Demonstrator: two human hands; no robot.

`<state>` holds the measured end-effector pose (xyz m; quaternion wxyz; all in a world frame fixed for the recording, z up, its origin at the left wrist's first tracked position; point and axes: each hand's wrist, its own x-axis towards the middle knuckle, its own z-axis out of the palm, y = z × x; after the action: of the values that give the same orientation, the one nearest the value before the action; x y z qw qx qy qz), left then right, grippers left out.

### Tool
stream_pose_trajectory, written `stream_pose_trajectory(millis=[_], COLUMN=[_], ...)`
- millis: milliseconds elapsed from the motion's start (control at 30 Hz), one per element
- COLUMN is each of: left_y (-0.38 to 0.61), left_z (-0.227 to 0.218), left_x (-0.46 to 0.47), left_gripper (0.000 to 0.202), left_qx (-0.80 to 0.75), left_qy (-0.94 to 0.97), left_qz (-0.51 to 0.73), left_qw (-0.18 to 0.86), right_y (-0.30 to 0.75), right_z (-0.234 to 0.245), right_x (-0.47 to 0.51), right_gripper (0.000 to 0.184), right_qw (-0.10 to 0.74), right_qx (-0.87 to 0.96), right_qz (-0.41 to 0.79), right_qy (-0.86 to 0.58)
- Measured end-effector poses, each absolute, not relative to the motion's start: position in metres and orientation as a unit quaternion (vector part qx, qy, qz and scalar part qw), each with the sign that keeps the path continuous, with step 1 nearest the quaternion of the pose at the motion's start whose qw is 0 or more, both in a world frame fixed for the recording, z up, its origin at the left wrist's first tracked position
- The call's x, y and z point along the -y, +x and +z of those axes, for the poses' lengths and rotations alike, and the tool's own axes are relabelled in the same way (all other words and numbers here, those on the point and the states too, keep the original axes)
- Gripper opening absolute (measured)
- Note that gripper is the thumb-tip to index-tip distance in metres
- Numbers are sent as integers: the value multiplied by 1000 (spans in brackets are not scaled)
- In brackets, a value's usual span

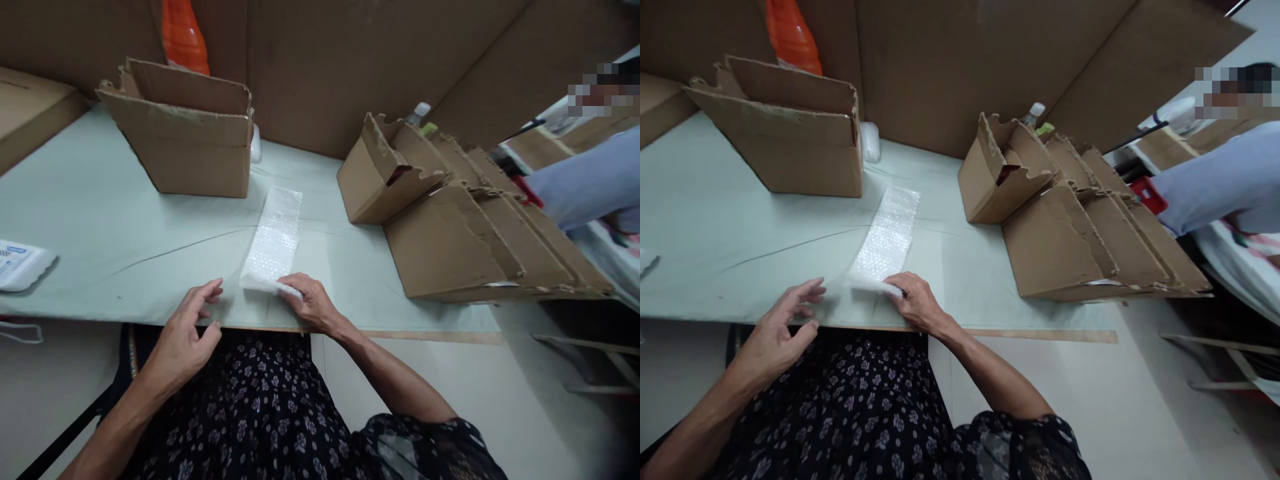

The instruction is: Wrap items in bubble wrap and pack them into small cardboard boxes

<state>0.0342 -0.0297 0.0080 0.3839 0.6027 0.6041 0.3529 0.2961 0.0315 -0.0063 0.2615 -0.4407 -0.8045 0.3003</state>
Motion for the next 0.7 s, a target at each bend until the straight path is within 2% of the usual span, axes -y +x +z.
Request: stream_pose_trajectory(millis=[100,233,300,367,433,500,567,633,700], left_y=[44,66,76,81,85,87,88,87,84], left_z=[12,13,13,12,10,6,0,-4,-6], left_x=[13,-24,-42,-55,-64,-69,-70,-67,-60], left_gripper=[58,60,60,61,62,63,62,59,56], left_qx=[-571,-575,-590,-603,-619,-630,-629,-610,-568], left_qy=[681,683,669,667,672,681,693,714,747], left_qz=[335,302,276,249,219,191,200,252,310], left_qw=[314,334,357,360,343,320,289,233,156], right_y=[298,300,305,311,315,315,310,304,301], right_z=[4,6,6,8,12,14,12,7,2], right_x=[-39,-47,-46,-41,-34,-31,-34,-43,-53], right_gripper=[18,15,15,25,28,26,26,29,26], right_qw=[264,268,315,392,437,395,289,193,160], right_qx=[736,680,680,699,743,812,873,902,906], right_qz=[407,484,438,311,173,102,86,79,81], right_qy=[-473,-481,-497,-510,-476,-417,-382,-379,-384])
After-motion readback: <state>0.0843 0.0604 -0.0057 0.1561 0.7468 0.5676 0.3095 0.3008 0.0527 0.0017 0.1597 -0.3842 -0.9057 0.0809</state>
